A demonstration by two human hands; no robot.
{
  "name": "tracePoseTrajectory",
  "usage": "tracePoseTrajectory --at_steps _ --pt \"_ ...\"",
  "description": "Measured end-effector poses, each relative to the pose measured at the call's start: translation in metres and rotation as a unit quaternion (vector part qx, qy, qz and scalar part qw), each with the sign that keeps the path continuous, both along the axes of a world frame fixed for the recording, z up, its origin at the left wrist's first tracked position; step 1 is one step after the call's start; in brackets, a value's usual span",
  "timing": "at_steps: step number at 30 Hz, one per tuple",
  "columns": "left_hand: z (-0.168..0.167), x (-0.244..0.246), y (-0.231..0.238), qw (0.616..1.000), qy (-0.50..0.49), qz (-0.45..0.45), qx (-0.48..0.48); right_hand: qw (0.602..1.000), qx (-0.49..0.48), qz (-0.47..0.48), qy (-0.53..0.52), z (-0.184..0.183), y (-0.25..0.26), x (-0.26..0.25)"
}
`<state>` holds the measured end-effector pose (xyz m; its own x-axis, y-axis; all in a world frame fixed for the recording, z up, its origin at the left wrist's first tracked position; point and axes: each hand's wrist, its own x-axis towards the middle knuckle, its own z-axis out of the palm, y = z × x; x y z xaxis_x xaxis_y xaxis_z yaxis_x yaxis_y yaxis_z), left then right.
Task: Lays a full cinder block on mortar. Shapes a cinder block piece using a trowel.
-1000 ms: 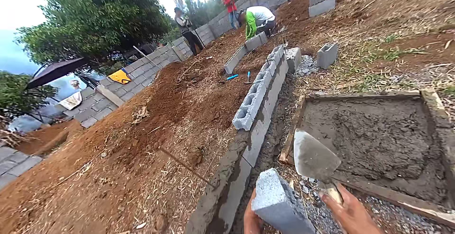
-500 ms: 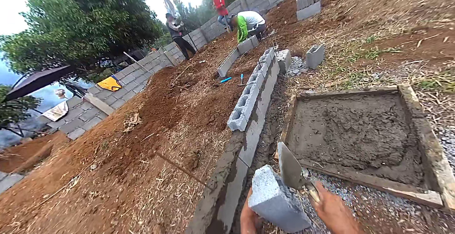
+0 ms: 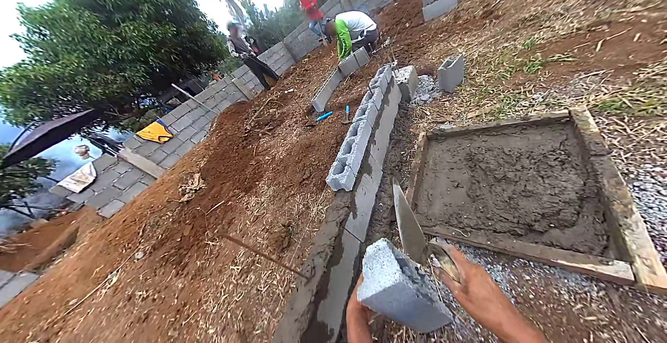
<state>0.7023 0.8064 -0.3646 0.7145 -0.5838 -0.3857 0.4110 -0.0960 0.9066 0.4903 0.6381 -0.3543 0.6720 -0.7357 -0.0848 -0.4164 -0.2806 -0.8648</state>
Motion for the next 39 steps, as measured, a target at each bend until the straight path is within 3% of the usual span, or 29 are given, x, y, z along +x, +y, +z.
tracePoseTrajectory --at_steps 4,8,10,14,22,28,35,39 --pt "0.002 0.001 -0.001 0.999 -0.028 -0.015 -0.014 0.996 0.039 0.017 0.081 -0.019 -0.002 -0.009" --pt "0.003 -0.017 0.003 0.990 -0.051 0.105 0.076 0.988 0.092 0.044 0.116 -0.019 -0.004 -0.018" --pt "0.006 -0.021 0.000 0.981 -0.049 0.129 0.135 0.988 0.101 0.040 0.107 -0.036 -0.003 -0.021" --pt "-0.010 -0.010 0.005 0.982 -0.037 0.124 0.135 0.994 0.082 0.025 0.065 -0.056 -0.002 -0.023" --pt "-0.011 -0.009 0.009 0.990 -0.028 0.101 0.093 0.991 -0.044 -0.005 0.127 -0.008 -0.002 0.005" --pt "-0.008 -0.010 0.008 0.995 0.013 0.092 0.041 0.982 -0.038 0.023 0.182 -0.031 0.007 0.009" --pt "-0.015 -0.004 0.008 0.994 0.024 0.096 0.043 0.987 -0.091 -0.015 0.132 0.004 0.010 0.014" --pt "-0.014 -0.004 0.008 0.994 0.028 0.094 0.040 0.984 -0.083 0.006 0.159 -0.014 0.018 0.014"
